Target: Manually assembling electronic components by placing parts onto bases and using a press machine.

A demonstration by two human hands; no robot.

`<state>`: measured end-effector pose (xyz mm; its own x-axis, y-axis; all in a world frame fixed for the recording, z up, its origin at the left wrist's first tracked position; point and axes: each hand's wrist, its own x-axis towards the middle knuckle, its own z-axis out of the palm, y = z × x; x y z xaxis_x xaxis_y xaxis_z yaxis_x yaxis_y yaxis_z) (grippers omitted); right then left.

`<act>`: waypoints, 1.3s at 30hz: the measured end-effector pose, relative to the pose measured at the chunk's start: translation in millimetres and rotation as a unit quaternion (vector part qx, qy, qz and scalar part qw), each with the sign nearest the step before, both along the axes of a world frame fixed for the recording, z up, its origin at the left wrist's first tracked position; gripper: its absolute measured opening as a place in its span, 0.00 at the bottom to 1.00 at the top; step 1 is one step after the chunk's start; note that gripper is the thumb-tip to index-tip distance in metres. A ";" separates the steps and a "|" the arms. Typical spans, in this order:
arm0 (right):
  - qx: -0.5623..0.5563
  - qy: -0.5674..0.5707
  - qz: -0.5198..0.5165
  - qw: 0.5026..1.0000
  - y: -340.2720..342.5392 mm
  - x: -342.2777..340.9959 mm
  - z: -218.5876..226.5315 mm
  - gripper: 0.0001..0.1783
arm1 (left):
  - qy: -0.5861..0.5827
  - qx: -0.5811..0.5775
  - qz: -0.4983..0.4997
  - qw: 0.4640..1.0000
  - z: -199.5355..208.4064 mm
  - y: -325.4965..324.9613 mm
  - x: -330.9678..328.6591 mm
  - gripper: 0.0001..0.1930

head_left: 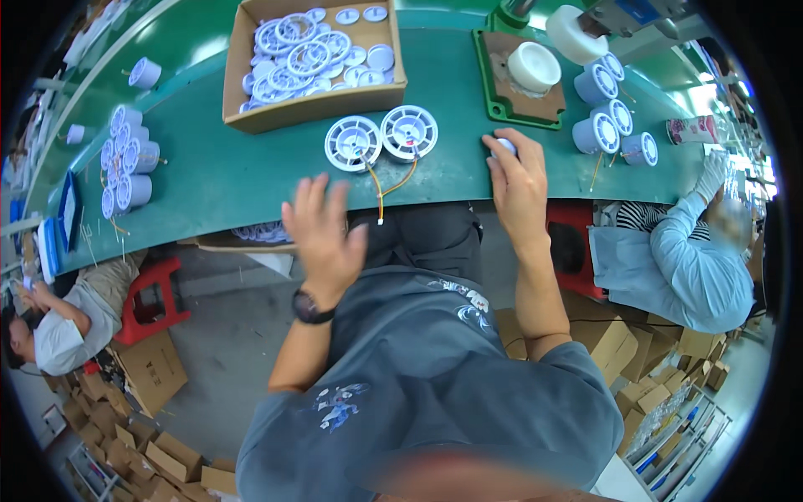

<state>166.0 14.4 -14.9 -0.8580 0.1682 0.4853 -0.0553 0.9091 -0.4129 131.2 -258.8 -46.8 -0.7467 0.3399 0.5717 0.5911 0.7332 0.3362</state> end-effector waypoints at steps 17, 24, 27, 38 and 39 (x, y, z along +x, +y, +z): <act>0.026 -0.023 0.006 0.999 12.9 -12.6 5.2 0.13 | -0.537 0.278 0.338 0.721 -322.0 -175.6 220.4 0.11; 0.114 -0.025 -0.027 0.993 27.2 -18.0 -5.8 0.11 | -0.538 0.224 0.390 0.713 -238.3 -110.6 210.4 0.19; 0.153 -0.026 -0.008 0.988 31.5 -18.7 0.7 0.12 | -0.504 0.214 0.394 0.738 -228.3 -98.8 214.9 0.20; 0.230 -0.032 0.083 0.969 61.8 -43.9 -6.9 0.13 | -0.551 0.206 0.429 0.685 -206.1 -90.6 205.8 0.22; 0.234 -0.024 0.100 0.967 62.2 -45.8 -8.5 0.13 | -0.549 0.211 0.434 0.683 -209.2 -90.2 208.4 0.21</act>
<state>120.2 76.6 -23.4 -0.8738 -0.2324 0.4272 -0.2408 0.9699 0.0352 339.6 -349.0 -256.0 -0.6195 -0.5253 -0.5834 -0.7820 0.3478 0.5172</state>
